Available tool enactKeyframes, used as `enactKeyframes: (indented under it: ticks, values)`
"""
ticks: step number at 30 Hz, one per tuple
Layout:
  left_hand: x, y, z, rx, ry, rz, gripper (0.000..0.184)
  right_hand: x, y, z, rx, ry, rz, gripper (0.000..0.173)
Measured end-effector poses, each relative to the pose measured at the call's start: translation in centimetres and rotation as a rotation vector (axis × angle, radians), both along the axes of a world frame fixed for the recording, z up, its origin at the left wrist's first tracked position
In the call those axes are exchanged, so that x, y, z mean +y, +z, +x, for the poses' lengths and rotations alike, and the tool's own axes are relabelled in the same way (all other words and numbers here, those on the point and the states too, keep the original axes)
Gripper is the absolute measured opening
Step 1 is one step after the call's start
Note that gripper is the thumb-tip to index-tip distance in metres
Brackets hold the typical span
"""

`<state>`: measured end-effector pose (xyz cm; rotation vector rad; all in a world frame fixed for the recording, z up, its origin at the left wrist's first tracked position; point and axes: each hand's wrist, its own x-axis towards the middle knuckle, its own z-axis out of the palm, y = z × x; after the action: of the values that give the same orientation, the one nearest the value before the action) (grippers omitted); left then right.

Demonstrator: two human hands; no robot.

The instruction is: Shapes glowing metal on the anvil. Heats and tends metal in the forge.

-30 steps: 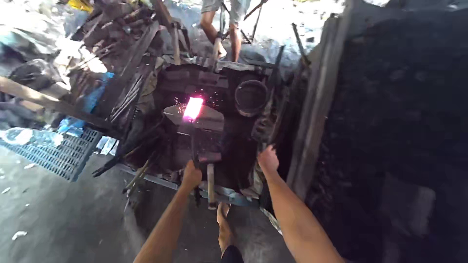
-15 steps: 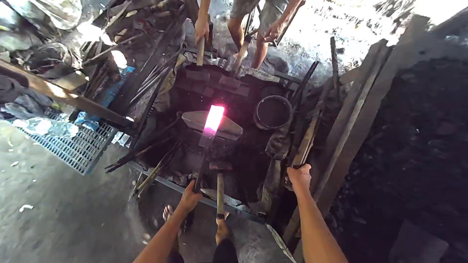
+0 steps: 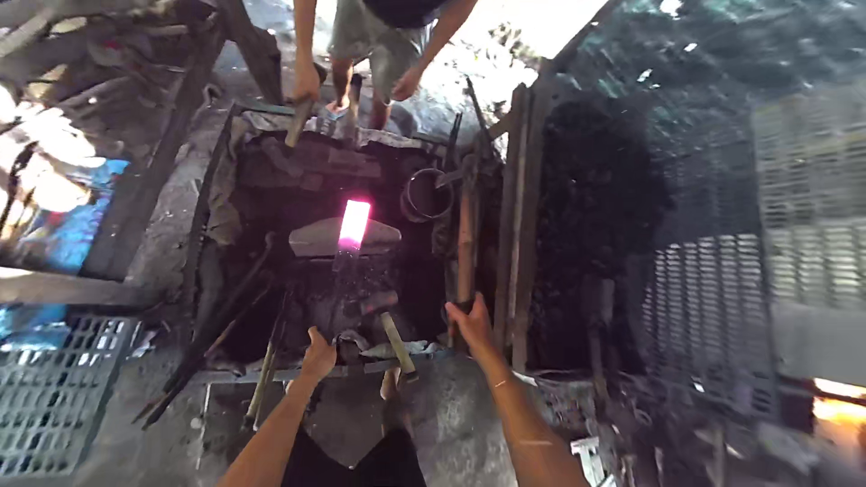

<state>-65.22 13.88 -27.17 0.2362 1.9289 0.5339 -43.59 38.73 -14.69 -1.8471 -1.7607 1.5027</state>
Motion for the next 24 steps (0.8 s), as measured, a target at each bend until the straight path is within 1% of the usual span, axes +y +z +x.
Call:
enactKeyframes:
  ticks: [2,3,4,6,8,10,13,16,18,20,22,24]
  values:
    - [-0.3,2.4,-2.0,-0.033,0.007,0.036,0.052,-4.7,1.7,-0.9,0.013,-0.018,-0.06,0.06]
    - [-0.5,3.8,-2.9,-0.061,0.004,0.07,0.043,-6.2,2.1,-1.4,-0.006,-0.006,-0.084,0.057]
    - [-0.7,4.8,-3.4,-0.065,-0.016,0.082,0.039,-7.1,2.2,-2.1,-0.028,0.014,-0.096,0.056]
    - [-1.2,5.3,-3.5,-0.041,-0.104,0.006,0.044,-7.9,1.4,-3.2,-0.1,0.069,-0.105,0.057]
    - [-1.4,3.9,-3.4,-0.015,-0.16,-0.082,0.046,-8.0,0.0,-5.1,-0.17,0.115,-0.107,0.057]
    - [-1.9,2.2,-2.9,-0.003,-0.18,-0.106,0.046,-8.3,-1.5,-6.9,-0.247,0.165,-0.108,0.058]
    - [-2.8,0.2,-2.8,-0.003,-0.153,0.002,0.053,-9.2,-3.2,-8.5,-0.284,0.202,-0.126,0.057]
    - [-3.7,-1.5,-3.1,0.003,-0.157,0.096,0.053,-10.1,-3.5,-8.5,-0.266,0.194,-0.135,0.056]
    - [-3.7,-1.0,-2.6,-0.004,-0.184,0.104,0.052,-10.6,-3.1,-7.7,-0.248,0.205,-0.116,0.059]
    - [-3.7,0.6,-1.1,-0.022,-0.201,0.087,0.052,-11.9,-2.3,-6.5,-0.203,0.213,-0.104,0.064]
    - [-3.7,2.1,1.2,-0.028,-0.223,0.055,0.056,-14.3,-1.5,-5.2,-0.117,0.211,-0.092,0.074]
    - [-4.2,2.4,4.0,-0.026,-0.234,0.071,0.062,-17.1,-1.6,-3.8,-0.032,0.21,-0.074,0.079]
